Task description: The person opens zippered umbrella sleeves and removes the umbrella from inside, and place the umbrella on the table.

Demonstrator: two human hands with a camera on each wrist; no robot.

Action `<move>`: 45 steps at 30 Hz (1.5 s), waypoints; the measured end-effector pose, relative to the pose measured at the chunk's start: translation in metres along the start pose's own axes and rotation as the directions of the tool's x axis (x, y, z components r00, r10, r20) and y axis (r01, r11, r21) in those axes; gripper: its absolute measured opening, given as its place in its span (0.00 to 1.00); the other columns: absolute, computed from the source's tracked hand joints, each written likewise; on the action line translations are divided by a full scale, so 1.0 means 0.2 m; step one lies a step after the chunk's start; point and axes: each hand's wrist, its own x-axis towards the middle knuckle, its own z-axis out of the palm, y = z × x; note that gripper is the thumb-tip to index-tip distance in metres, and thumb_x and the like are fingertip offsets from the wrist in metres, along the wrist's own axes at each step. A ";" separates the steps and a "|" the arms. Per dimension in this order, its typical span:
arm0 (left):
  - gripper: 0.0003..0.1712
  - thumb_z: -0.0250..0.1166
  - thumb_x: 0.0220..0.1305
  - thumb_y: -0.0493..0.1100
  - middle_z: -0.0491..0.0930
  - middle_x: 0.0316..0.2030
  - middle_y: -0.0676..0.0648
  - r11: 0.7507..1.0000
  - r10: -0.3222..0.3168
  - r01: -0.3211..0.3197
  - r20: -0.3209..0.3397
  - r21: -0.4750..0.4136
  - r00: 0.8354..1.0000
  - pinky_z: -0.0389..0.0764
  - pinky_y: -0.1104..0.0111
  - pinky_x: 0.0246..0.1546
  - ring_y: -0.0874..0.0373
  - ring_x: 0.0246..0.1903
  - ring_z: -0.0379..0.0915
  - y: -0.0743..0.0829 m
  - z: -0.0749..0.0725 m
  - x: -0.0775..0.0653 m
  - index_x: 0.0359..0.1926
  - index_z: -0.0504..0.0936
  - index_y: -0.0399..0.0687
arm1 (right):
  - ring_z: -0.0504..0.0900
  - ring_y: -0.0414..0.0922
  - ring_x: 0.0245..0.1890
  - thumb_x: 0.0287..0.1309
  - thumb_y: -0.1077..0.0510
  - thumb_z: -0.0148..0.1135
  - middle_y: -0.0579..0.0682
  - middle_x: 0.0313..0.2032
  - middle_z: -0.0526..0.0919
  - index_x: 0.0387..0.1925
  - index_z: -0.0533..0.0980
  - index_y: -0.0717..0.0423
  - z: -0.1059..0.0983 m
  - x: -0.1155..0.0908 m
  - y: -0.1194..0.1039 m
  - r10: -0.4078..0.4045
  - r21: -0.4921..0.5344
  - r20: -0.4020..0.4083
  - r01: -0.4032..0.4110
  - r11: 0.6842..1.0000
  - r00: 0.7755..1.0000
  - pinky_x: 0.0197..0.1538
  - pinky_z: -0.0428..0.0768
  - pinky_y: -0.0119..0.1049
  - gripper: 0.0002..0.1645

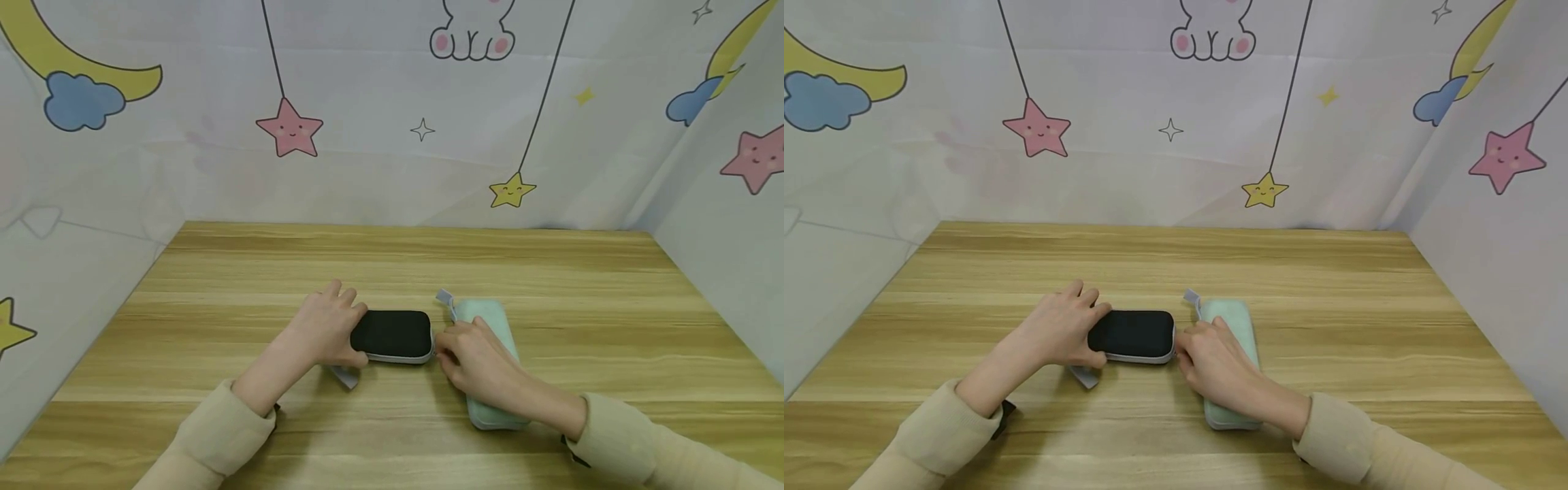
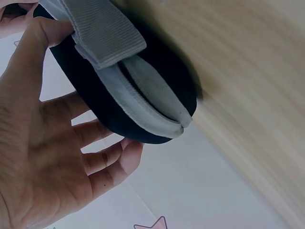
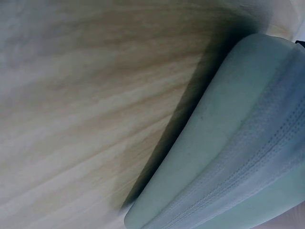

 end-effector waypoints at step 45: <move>0.41 0.65 0.57 0.56 0.71 0.63 0.40 0.864 0.097 0.017 0.198 -0.504 0.975 0.72 0.51 0.60 0.43 0.60 0.71 -0.15 0.02 -0.03 0.69 0.66 0.46 | 0.63 0.35 0.20 0.48 0.63 0.69 0.40 0.18 0.76 0.17 0.75 0.49 0.02 -0.02 -0.05 -0.005 -0.105 -0.064 -0.001 0.995 0.998 0.30 0.53 0.28 0.12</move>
